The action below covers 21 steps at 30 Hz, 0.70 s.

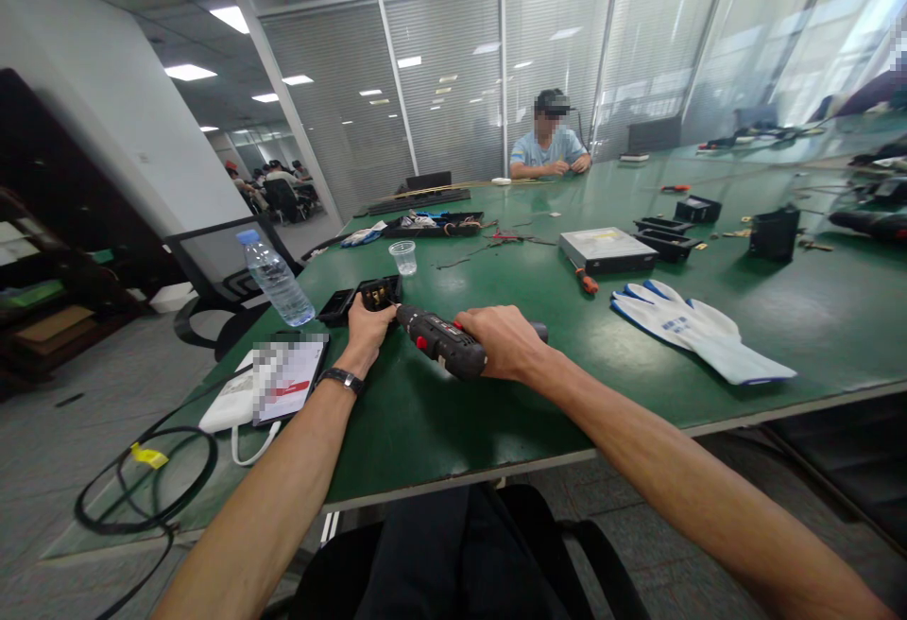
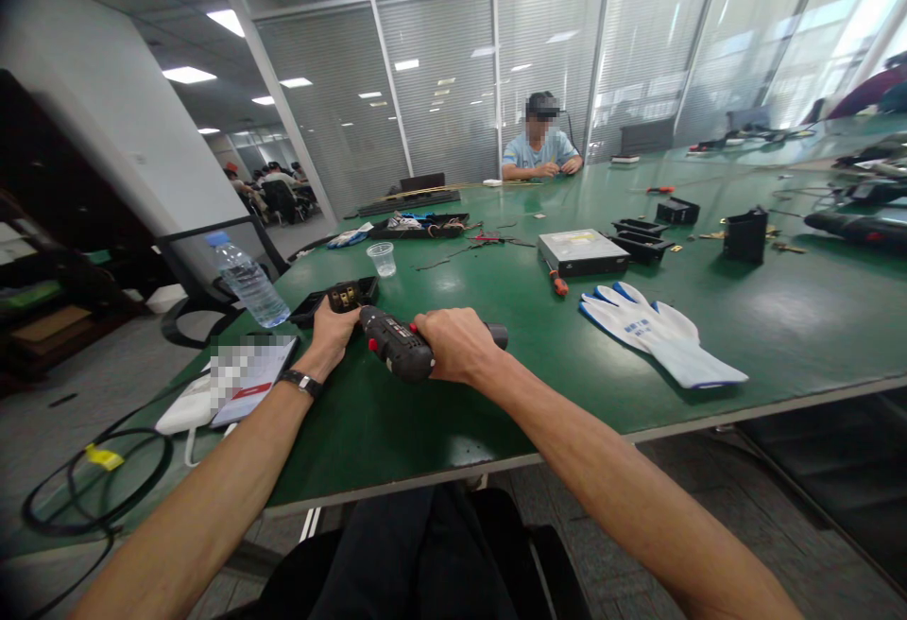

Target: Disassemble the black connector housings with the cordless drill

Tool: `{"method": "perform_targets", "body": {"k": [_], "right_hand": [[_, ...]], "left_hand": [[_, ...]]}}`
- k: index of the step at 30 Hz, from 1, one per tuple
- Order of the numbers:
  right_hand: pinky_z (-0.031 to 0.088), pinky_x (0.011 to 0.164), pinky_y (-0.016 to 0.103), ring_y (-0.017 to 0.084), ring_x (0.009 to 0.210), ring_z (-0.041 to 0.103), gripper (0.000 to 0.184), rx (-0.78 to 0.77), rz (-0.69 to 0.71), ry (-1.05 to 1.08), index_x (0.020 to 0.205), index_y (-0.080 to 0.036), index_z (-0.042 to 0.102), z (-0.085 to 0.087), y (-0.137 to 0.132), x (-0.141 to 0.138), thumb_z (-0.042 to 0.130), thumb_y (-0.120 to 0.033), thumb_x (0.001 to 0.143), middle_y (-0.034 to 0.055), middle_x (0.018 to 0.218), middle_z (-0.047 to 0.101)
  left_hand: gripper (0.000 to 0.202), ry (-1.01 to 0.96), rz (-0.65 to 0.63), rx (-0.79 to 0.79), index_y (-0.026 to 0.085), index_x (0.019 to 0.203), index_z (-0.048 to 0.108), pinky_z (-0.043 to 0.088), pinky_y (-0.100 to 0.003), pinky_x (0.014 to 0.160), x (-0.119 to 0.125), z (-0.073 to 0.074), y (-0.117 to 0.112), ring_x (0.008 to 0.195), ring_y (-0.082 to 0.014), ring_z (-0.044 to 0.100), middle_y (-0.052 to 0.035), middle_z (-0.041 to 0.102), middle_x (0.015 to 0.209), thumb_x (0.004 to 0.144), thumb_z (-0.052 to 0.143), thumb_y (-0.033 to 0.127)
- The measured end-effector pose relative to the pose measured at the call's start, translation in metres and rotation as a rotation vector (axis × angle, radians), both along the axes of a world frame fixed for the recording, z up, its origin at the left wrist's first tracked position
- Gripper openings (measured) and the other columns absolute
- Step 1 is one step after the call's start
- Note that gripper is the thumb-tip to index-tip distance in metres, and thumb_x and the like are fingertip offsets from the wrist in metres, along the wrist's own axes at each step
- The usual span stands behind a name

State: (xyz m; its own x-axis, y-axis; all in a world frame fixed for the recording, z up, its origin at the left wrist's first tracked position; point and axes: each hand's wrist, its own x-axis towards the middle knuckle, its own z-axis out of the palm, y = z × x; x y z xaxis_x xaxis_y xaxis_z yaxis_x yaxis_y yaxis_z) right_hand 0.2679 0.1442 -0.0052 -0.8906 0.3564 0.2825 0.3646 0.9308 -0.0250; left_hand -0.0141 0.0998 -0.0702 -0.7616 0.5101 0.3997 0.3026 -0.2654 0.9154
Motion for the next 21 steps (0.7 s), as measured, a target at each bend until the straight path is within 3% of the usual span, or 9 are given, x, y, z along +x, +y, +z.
{"method": "perform_targets", "body": {"k": [7, 21], "right_hand": [[0.035, 0.062, 0.030, 0.023, 0.086, 0.068, 0.039, -0.010, 0.032, 0.023, 0.111, -0.022, 0.063, -0.0004, -0.0013, 0.0005, 0.065, -0.046, 0.080, 0.0075, 0.105, 0.071], [0.039, 0.064, 0.029, 0.022, 0.084, 0.068, 0.031, -0.011, 0.013, -0.029, 0.100, -0.020, 0.065, 0.0026, -0.0019, -0.0003, 0.066, -0.045, 0.080, 0.0073, 0.101, 0.071]], "left_hand": [[0.047, -0.002, 0.020, -0.014, 0.014, 0.096, 0.067, 0.055, -0.034, 0.083, 0.0022, 0.0021, -0.0015, 0.081, -0.0164, 0.066, -0.0051, 0.071, 0.093, 0.052, 0.084, 0.012], [0.048, 0.000, 0.023, -0.012, 0.014, 0.097, 0.066, 0.055, -0.033, 0.080, 0.0072, 0.0053, -0.0034, 0.079, -0.0160, 0.065, -0.0040, 0.071, 0.091, 0.052, 0.084, 0.011]]}}
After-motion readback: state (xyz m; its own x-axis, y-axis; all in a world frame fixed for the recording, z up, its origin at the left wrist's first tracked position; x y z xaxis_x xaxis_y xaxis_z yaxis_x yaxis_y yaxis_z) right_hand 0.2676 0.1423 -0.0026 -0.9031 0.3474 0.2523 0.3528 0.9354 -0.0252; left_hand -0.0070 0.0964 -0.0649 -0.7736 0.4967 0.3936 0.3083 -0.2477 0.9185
